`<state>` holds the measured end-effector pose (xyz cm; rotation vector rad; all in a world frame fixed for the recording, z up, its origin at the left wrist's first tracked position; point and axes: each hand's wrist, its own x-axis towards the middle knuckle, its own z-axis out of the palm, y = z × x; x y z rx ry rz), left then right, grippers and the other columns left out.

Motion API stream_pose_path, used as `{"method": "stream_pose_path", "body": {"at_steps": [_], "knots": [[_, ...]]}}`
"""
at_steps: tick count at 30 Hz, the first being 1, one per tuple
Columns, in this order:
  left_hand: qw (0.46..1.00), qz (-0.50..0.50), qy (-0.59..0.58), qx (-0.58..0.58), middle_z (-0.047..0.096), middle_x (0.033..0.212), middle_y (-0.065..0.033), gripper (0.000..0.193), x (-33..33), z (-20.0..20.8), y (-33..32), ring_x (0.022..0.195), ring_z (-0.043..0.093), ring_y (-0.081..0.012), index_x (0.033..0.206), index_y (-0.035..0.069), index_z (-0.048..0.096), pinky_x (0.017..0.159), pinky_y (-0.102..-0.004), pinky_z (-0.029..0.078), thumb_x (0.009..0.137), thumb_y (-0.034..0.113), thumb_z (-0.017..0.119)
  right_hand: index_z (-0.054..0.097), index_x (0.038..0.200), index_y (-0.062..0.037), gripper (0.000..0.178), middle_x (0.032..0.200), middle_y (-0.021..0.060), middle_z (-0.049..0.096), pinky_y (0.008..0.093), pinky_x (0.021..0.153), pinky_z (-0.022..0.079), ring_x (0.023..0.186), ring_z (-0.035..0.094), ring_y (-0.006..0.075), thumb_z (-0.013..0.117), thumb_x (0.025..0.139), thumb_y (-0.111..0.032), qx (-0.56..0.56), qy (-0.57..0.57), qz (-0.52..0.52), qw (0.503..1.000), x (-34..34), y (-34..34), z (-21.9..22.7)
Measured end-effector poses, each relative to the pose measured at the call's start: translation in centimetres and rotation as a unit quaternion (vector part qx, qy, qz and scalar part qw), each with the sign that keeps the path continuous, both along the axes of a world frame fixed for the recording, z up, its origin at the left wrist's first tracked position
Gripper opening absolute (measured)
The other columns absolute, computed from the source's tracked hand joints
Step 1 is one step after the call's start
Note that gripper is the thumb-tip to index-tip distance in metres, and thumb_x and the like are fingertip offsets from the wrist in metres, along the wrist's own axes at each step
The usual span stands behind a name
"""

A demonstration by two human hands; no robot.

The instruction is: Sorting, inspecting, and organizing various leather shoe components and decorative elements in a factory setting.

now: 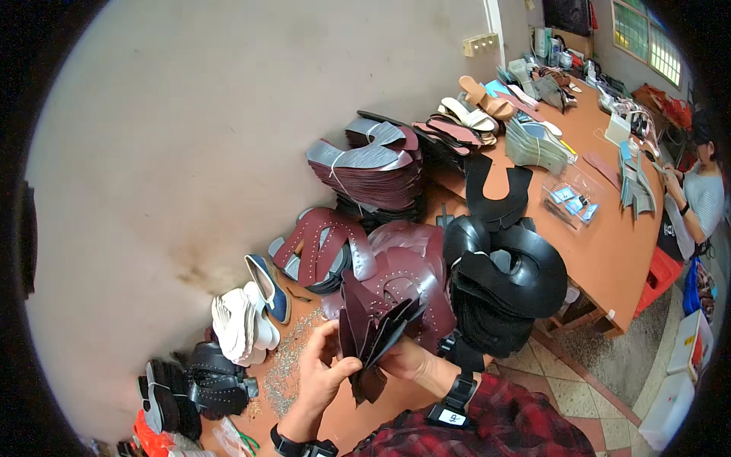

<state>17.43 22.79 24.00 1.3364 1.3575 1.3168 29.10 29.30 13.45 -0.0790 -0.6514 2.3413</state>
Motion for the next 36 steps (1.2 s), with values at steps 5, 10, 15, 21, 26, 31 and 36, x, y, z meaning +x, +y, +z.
{"method": "stream_pose_path", "body": {"at_steps": [5, 10, 15, 21, 26, 31, 36], "knots": [[0.999, -0.006, -0.054, -0.008, 0.057, 0.090, -0.0001, 0.059, 0.0, -0.7, 0.8, 0.077, 0.051, -0.0077, 0.116, 0.001, 0.050, 0.067, -0.0217, 0.039, 0.068, 0.023, 0.077, 0.056, 0.112, -0.0021, 0.044, 0.104, 0.0072, 0.060, 0.0308, 0.084, 0.046, 0.092, 0.058, 0.0166, 0.062, 0.082, -0.034, -0.054, -0.029, -0.016, 0.998, 0.0, 0.3, -2.7], [0.997, 0.005, -0.072, -0.017, 0.054, 0.092, -0.0004, 0.062, -0.4, -0.7, 1.4, 0.079, 0.049, -0.0079, 0.116, 0.000, 0.049, 0.071, -0.0214, 0.040, 0.067, 0.023, 0.078, 0.055, 0.113, -0.0085, 0.043, 0.106, 0.0026, 0.060, 0.0334, 0.090, 0.045, 0.099, 0.058, 0.0172, 0.072, 0.073, -0.013, -0.062, -0.012, 0.056, 0.996, -0.8, 1.6, -3.6], [0.984, -0.070, -0.154, -0.056, 0.053, 0.096, -0.0022, 0.056, -1.0, -1.5, 2.9, 0.082, 0.049, -0.0089, 0.118, 0.000, 0.048, 0.074, -0.0232, 0.042, 0.072, 0.018, 0.075, 0.057, 0.110, -0.0071, 0.034, 0.107, 0.0058, 0.062, 0.0329, 0.089, 0.046, 0.098, 0.059, 0.0185, 0.061, 0.084, -0.027, -0.096, -0.044, -0.031, 0.994, 1.2, 1.6, -0.3], [0.974, 0.146, 0.129, -0.115, 0.062, 0.084, -0.0071, 0.031, -11.1, -6.7, 10.9, 0.075, 0.057, -0.0122, 0.101, -0.002, 0.057, 0.066, -0.0263, 0.047, 0.079, 0.017, 0.066, 0.053, 0.076, -0.0070, 0.033, 0.074, 0.0063, 0.052, 0.0386, 0.090, 0.036, 0.074, 0.051, 0.0207, 0.055, 0.084, -0.039, -0.081, -0.046, -0.104, 0.990, 2.3, 2.1, -0.3], [0.876, 0.224, 0.418, -0.095, 0.063, 0.090, -0.0214, 0.041, -17.7, -11.7, 19.5, 0.085, 0.061, -0.0359, 0.096, -0.003, 0.061, 0.077, -0.0406, 0.047, 0.076, 0.032, 0.065, 0.055, 0.087, -0.0059, 0.024, 0.076, 0.0092, 0.055, 0.0366, 0.082, 0.039, 0.073, 0.055, 0.0232, 0.062, 0.080, -0.028, -0.053, -0.001, -0.168, 0.984, 3.8, 3.2, 0.5], [0.837, 0.287, 0.439, -0.155, 0.063, 0.099, -0.0216, 0.047, -19.9, -14.7, 25.5, 0.095, 0.060, -0.0355, 0.102, -0.002, 0.060, 0.083, -0.0411, 0.046, 0.072, 0.033, 0.069, 0.053, 0.103, 0.0004, 0.035, 0.072, 0.0133, 0.057, 0.0366, 0.069, 0.039, 0.068, 0.054, 0.0238, 0.063, 0.073, -0.015, -0.166, -0.083, -0.185, 0.965, 2.7, 4.6, -0.2], [0.851, 0.261, 0.414, -0.191, 0.062, 0.100, -0.0226, 0.045, -20.8, -14.0, 26.4, 0.092, 0.060, -0.0356, 0.107, -0.002, 0.058, 0.081, -0.0406, 0.047, 0.069, 0.020, 0.070, 0.052, 0.100, -0.0020, 0.042, 0.090, 0.0060, 0.058, 0.0320, 0.079, 0.044, 0.085, 0.058, 0.0209, 0.044, 0.061, 0.011, -0.231, 0.003, -0.141, 0.963, 1.7, 5.4, -2.8]]}}
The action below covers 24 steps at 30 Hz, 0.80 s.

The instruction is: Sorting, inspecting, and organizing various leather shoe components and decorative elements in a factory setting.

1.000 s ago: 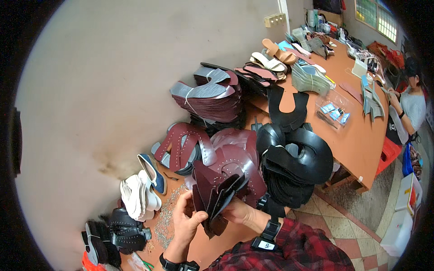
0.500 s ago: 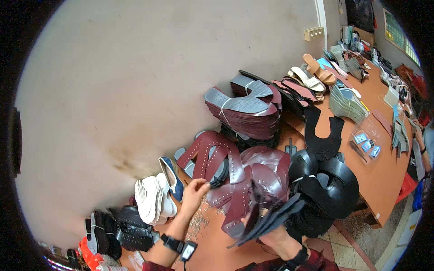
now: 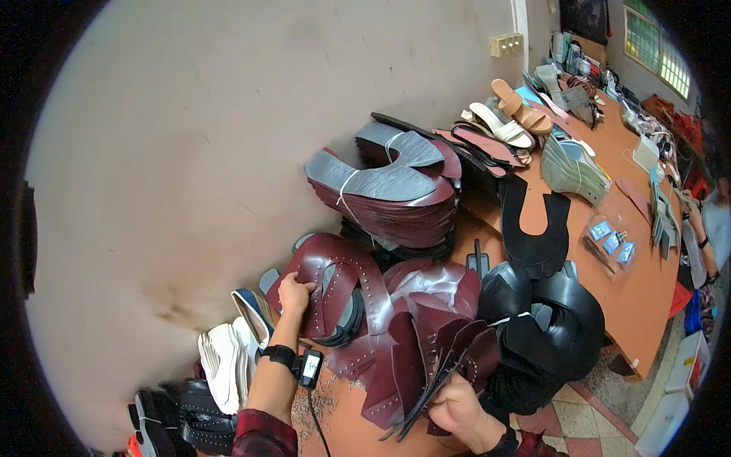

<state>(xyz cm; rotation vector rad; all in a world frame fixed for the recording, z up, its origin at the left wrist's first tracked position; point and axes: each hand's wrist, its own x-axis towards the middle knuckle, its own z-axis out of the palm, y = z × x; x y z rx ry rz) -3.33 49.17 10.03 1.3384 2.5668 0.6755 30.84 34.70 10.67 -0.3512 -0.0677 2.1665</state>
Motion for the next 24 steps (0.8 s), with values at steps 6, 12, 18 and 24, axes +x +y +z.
{"method": "stream_pose_path", "body": {"at_steps": [6, 12, 18, 24], "knots": [[0.930, -0.189, -0.200, 0.244, 0.061, 0.092, -0.0135, 0.025, 3.1, 4.0, -4.2, 0.082, 0.059, -0.0250, 0.098, 0.000, 0.061, 0.076, -0.0309, 0.045, 0.073, 0.000, 0.060, 0.052, 0.098, -0.0065, 0.044, 0.085, 0.0031, 0.055, 0.0315, 0.073, 0.045, 0.081, 0.056, 0.0202, 0.042, 0.059, 0.010, -0.015, -0.010, -0.001, 1.000, -1.8, 0.5, 0.3], [0.866, -0.376, -0.070, 0.323, 0.056, 0.087, -0.0127, 0.040, 14.2, 11.3, -15.5, 0.081, 0.056, -0.0253, 0.102, 0.002, 0.060, 0.071, -0.0309, 0.046, 0.067, -0.015, 0.052, 0.056, 0.097, -0.0029, 0.039, 0.090, 0.0090, 0.060, 0.0349, 0.078, 0.047, 0.084, 0.059, 0.0241, 0.046, 0.060, 0.007, 0.065, 0.077, 0.012, 0.995, -3.1, 0.4, -0.1], [0.875, -0.391, -0.070, 0.276, 0.054, 0.086, -0.0128, 0.036, 17.6, 10.1, -22.7, 0.078, 0.057, -0.0276, 0.097, 0.004, 0.060, 0.068, -0.0327, 0.047, 0.066, -0.012, 0.053, 0.045, 0.126, -0.0035, 0.067, 0.079, 0.0093, 0.057, 0.0356, 0.077, 0.044, 0.080, 0.056, 0.0225, 0.051, 0.059, 0.004, 0.006, 0.043, 0.009, 0.999, -2.7, -3.3, 3.6], [0.873, -0.454, -0.122, 0.129, 0.054, 0.091, -0.0156, 0.052, 19.1, 13.2, -24.4, 0.082, 0.054, -0.0339, 0.121, 0.007, 0.047, 0.072, -0.0365, 0.044, 0.072, -0.007, 0.055, 0.048, 0.123, -0.0042, 0.057, 0.098, 0.0105, 0.060, 0.0398, 0.083, 0.047, 0.090, 0.059, 0.0259, 0.049, 0.066, 0.002, 0.026, 0.045, 0.057, 0.997, -1.9, -5.5, 1.7]]}}
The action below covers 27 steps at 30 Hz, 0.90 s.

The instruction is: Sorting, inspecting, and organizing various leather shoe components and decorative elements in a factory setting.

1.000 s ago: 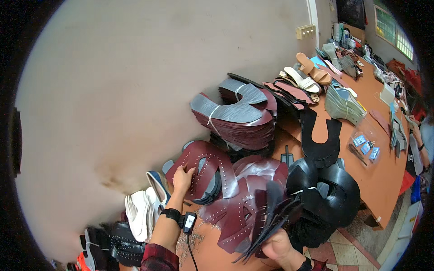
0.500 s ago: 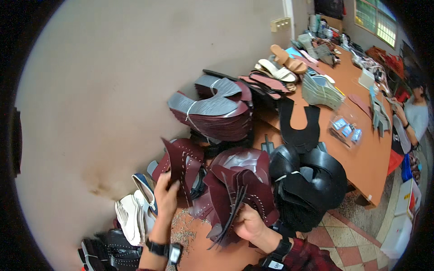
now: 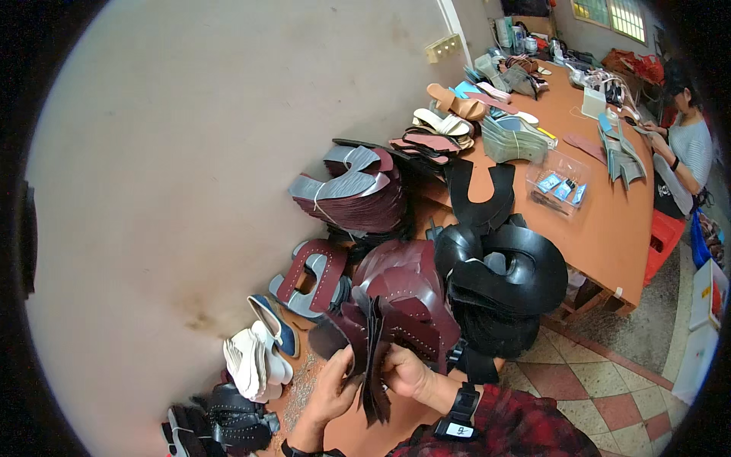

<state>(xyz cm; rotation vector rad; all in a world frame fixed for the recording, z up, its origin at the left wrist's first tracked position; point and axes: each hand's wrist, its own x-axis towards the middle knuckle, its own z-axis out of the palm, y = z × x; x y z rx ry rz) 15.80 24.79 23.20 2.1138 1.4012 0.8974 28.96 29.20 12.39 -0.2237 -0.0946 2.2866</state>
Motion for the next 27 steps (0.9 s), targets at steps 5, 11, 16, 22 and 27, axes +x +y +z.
{"method": "stream_pose_path", "body": {"at_steps": [5, 11, 16, 22, 27], "knots": [[0.992, -0.067, 0.093, -0.056, 0.053, 0.099, -0.0172, 0.058, -0.1, 1.2, -1.6, 0.089, 0.054, -0.0358, 0.129, 0.009, 0.040, 0.071, -0.0385, 0.045, 0.073, -0.002, 0.053, 0.054, 0.113, -0.0034, 0.045, 0.099, 0.0105, 0.060, 0.0372, 0.085, 0.046, 0.091, 0.059, 0.0244, 0.053, 0.068, -0.001, 0.048, 0.033, 0.020, 0.998, 1.0, -0.8, 0.4], [0.996, -0.047, 0.061, -0.037, 0.053, 0.103, -0.0143, 0.062, -0.9, 0.7, -3.4, 0.092, 0.056, -0.0285, 0.129, 0.007, 0.040, 0.081, -0.0325, 0.044, 0.072, 0.013, 0.063, 0.053, 0.112, -0.0025, 0.047, 0.092, 0.0054, 0.058, 0.0303, 0.077, 0.046, 0.085, 0.058, 0.0181, 0.056, 0.065, 0.000, 0.092, 0.000, -0.037, 0.995, 1.9, -2.0, 2.2], [0.913, 0.064, -0.335, -0.223, 0.048, 0.119, -0.0096, 0.077, -0.3, 2.0, -4.0, 0.110, 0.047, -0.0193, 0.131, -0.002, 0.033, 0.093, -0.0320, 0.037, 0.074, 0.036, 0.068, 0.055, 0.094, -0.0027, 0.032, 0.083, 0.0035, 0.057, 0.0289, 0.073, 0.045, 0.079, 0.057, 0.0175, 0.049, 0.063, 0.004, 0.127, -0.077, 0.001, 0.989, 1.9, -3.1, 2.3], [0.880, 0.056, -0.424, -0.206, 0.040, 0.130, -0.0133, 0.090, 0.2, 0.9, -3.8, 0.119, 0.040, -0.0205, 0.137, -0.004, 0.024, 0.099, -0.0322, 0.032, 0.073, 0.040, 0.071, 0.059, 0.086, -0.0017, 0.024, 0.081, 0.0046, 0.058, 0.0275, 0.069, 0.045, 0.077, 0.056, 0.0144, 0.047, 0.066, 0.004, 0.186, -0.208, 0.017, 0.960, 1.7, -4.1, 0.9], [0.875, 0.045, -0.438, -0.202, 0.043, 0.129, -0.0114, 0.081, 1.3, 1.4, -4.5, 0.117, 0.043, -0.0184, 0.136, -0.004, 0.027, 0.099, -0.0325, 0.032, 0.077, 0.030, 0.070, 0.040, 0.124, -0.0046, 0.046, 0.109, 0.0043, 0.055, 0.0287, 0.088, 0.043, 0.100, 0.054, 0.0133, 0.057, 0.083, -0.019, 0.281, -0.117, 0.034, 0.952, 1.5, -3.3, -0.9]]}}
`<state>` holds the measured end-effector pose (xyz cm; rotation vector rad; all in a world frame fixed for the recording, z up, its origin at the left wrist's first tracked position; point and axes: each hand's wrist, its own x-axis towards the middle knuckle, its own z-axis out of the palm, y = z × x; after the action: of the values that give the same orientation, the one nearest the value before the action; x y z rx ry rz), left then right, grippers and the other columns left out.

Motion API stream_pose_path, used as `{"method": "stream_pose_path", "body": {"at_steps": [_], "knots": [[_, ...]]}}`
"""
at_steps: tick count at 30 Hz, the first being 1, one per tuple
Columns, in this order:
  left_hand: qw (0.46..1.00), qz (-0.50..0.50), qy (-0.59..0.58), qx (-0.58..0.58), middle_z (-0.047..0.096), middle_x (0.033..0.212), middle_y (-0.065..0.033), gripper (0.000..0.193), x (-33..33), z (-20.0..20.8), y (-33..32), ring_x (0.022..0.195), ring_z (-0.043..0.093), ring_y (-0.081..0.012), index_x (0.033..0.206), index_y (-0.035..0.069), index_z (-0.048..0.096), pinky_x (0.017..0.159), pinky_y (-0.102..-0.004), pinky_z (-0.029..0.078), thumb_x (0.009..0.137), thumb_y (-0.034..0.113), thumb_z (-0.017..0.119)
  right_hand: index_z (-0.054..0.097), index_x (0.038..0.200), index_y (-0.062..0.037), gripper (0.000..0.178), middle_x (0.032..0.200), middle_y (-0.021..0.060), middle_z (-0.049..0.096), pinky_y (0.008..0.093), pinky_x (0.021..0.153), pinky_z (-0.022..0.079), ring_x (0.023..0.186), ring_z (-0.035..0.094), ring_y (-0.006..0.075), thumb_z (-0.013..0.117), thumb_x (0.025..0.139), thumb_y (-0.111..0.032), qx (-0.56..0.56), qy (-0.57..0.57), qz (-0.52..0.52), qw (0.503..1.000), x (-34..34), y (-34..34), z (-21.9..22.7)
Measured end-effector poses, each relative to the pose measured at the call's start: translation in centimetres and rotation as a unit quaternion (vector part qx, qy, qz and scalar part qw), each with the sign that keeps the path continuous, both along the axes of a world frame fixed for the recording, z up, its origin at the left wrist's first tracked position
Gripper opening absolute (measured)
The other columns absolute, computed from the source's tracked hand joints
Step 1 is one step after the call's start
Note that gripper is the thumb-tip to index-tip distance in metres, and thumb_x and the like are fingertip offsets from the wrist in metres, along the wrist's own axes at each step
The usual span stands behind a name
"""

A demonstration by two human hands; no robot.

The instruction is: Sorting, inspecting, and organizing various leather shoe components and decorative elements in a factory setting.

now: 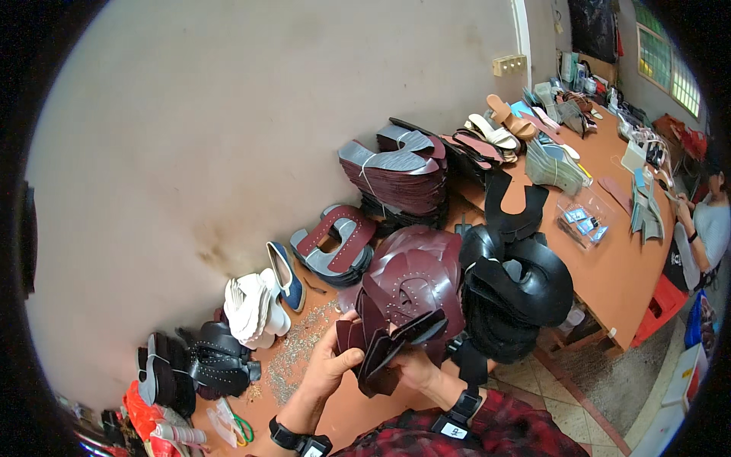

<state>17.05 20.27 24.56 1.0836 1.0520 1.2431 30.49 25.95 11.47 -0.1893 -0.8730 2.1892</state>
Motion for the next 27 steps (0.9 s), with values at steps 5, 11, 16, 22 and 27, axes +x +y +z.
{"method": "stream_pose_path", "body": {"at_steps": [5, 11, 16, 22, 27], "knots": [[0.999, 0.004, 0.036, -0.027, 0.050, 0.122, -0.0078, 0.068, -0.9, -0.1, -0.5, 0.109, 0.049, -0.0149, 0.132, -0.003, 0.035, 0.095, -0.0299, 0.037, 0.078, 0.020, 0.069, 0.045, 0.116, -0.0066, 0.042, 0.101, 0.0014, 0.054, 0.0271, 0.082, 0.045, 0.093, 0.055, 0.0118, 0.063, 0.081, -0.023, -0.058, 0.015, 0.052, 0.997, -0.4, 0.3, 2.5], [0.998, 0.008, 0.058, -0.006, 0.054, 0.116, -0.0069, 0.063, 0.1, 0.1, -0.9, 0.106, 0.051, -0.0149, 0.131, -0.004, 0.035, 0.095, -0.0297, 0.038, 0.079, 0.011, 0.067, 0.056, 0.108, -0.0071, 0.035, 0.096, 0.0025, 0.060, 0.0279, 0.077, 0.048, 0.086, 0.058, 0.0134, 0.060, 0.084, -0.032, -0.107, -0.020, 0.143, 0.984, 0.2, 0.9, -1.8], [0.989, 0.063, 0.133, 0.028, 0.055, 0.113, -0.0111, 0.055, -0.4, -0.7, -1.6, 0.104, 0.054, -0.0172, 0.129, -0.005, 0.037, 0.092, -0.0304, 0.040, 0.079, 0.002, 0.059, 0.057, 0.107, -0.0070, 0.033, 0.097, 0.0031, 0.060, 0.0289, 0.078, 0.048, 0.087, 0.059, 0.0140, 0.058, 0.085, -0.032, -0.069, -0.036, 0.120, 0.990, -2.4, 1.6, 0.0], [0.897, 0.101, 0.416, 0.109, 0.056, 0.109, -0.0224, 0.047, -0.5, -0.1, -2.2, 0.101, 0.058, -0.0296, 0.123, -0.004, 0.044, 0.086, -0.0334, 0.045, 0.076, -0.003, 0.052, 0.058, 0.107, -0.0069, 0.028, 0.101, 0.0039, 0.061, 0.0318, 0.081, 0.047, 0.087, 0.059, 0.0144, 0.056, 0.087, -0.028, -0.094, -0.050, 0.092, 0.990, -2.0, -0.4, 3.5], [0.888, 0.137, 0.416, 0.141, 0.057, 0.107, -0.0232, 0.048, -0.4, 0.0, -2.8, 0.098, 0.058, -0.0350, 0.122, -0.004, 0.044, 0.083, -0.0366, 0.047, 0.076, 0.001, 0.059, 0.057, 0.107, -0.0068, 0.025, 0.099, 0.0034, 0.061, 0.0319, 0.082, 0.047, 0.089, 0.059, 0.0138, 0.060, 0.085, -0.018, -0.129, -0.018, 0.071, 0.989, -2.3, -0.4, 3.0]]}}
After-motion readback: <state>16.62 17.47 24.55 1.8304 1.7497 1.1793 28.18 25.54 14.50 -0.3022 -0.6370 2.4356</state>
